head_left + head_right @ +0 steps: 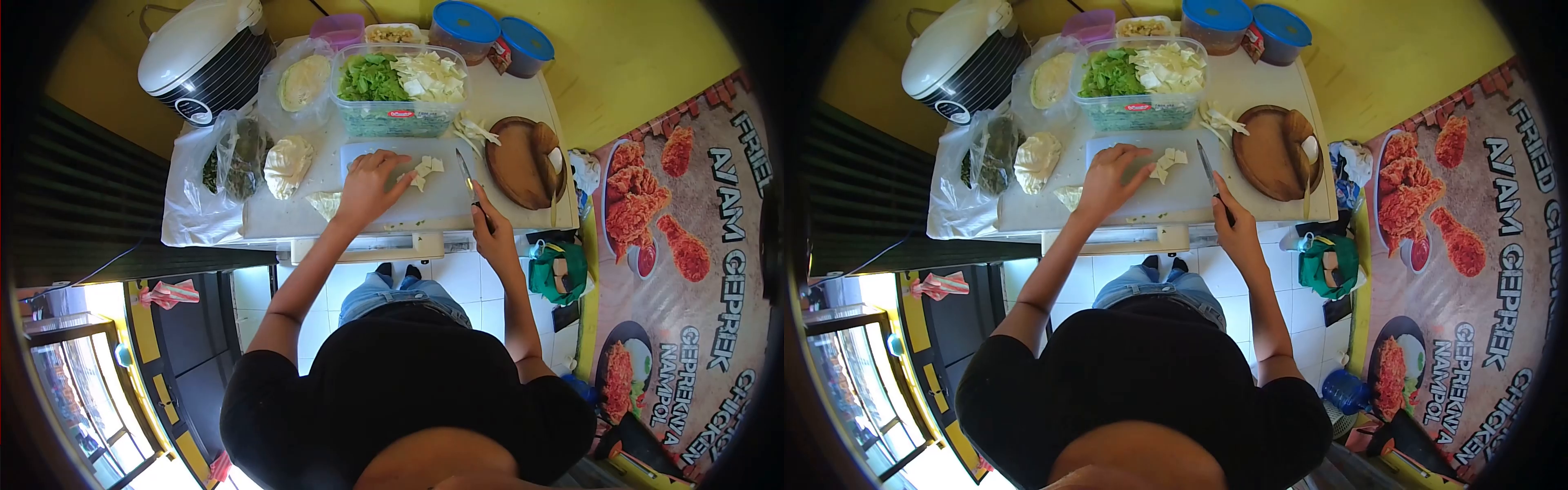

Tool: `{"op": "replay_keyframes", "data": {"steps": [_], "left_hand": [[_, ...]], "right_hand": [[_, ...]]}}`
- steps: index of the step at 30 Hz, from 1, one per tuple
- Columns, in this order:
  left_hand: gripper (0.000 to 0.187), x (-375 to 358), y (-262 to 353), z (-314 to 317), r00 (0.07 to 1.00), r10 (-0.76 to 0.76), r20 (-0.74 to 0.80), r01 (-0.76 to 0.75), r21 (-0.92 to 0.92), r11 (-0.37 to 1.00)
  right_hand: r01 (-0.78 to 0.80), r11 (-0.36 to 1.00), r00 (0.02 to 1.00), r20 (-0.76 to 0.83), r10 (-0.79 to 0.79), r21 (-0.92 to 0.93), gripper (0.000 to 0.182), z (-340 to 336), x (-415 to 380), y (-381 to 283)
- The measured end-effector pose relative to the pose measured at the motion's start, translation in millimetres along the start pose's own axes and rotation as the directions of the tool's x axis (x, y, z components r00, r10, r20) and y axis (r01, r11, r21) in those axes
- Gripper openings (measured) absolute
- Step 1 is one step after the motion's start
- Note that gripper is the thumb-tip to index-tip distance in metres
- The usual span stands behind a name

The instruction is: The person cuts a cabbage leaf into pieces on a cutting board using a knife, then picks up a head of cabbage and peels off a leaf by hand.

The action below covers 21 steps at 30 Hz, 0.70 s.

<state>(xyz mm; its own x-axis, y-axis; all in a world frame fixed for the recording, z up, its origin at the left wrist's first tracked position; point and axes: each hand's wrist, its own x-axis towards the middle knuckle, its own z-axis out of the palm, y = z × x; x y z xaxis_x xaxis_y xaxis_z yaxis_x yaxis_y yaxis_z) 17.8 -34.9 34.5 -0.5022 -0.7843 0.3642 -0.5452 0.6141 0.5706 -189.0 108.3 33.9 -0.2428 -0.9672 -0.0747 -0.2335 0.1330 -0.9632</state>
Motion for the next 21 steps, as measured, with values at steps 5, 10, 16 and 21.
{"op": "replay_keyframes", "data": {"steps": [5, 10, 16, 21], "left_hand": [[0.049, 29.5, -10.3, 15.7, 0.901, 0.401, 0.164, -0.395, -0.072, 0.916], [0.031, 63.3, -14.1, 35.1, 0.74, 0.558, 0.375, -0.531, -0.183, 0.828], [0.028, 63.1, -14.7, 43.5, 0.599, 0.712, 0.368, -0.673, -0.251, 0.696], [0.033, 59.3, -15.1, 43.1, 0.609, 0.743, 0.277, -0.693, -0.27, 0.669]], "right_hand": [[-0.035, 0.999, 0.999, -0.022, 0.034, -0.024, 0.045, -9.0, 6.2, 2.6], [-0.041, 0.999, 0.999, -0.008, 0.041, -0.003, 0.045, -10.9, 14.9, 6.1], [-0.03, 1.0, 1.0, -0.005, 0.03, -0.004, 0.044, -8.6, 23.4, 7.4], [-0.053, 0.998, 0.999, 0.01, 0.054, -0.029, 0.044, -6.6, 29.9, -1.1]]}}
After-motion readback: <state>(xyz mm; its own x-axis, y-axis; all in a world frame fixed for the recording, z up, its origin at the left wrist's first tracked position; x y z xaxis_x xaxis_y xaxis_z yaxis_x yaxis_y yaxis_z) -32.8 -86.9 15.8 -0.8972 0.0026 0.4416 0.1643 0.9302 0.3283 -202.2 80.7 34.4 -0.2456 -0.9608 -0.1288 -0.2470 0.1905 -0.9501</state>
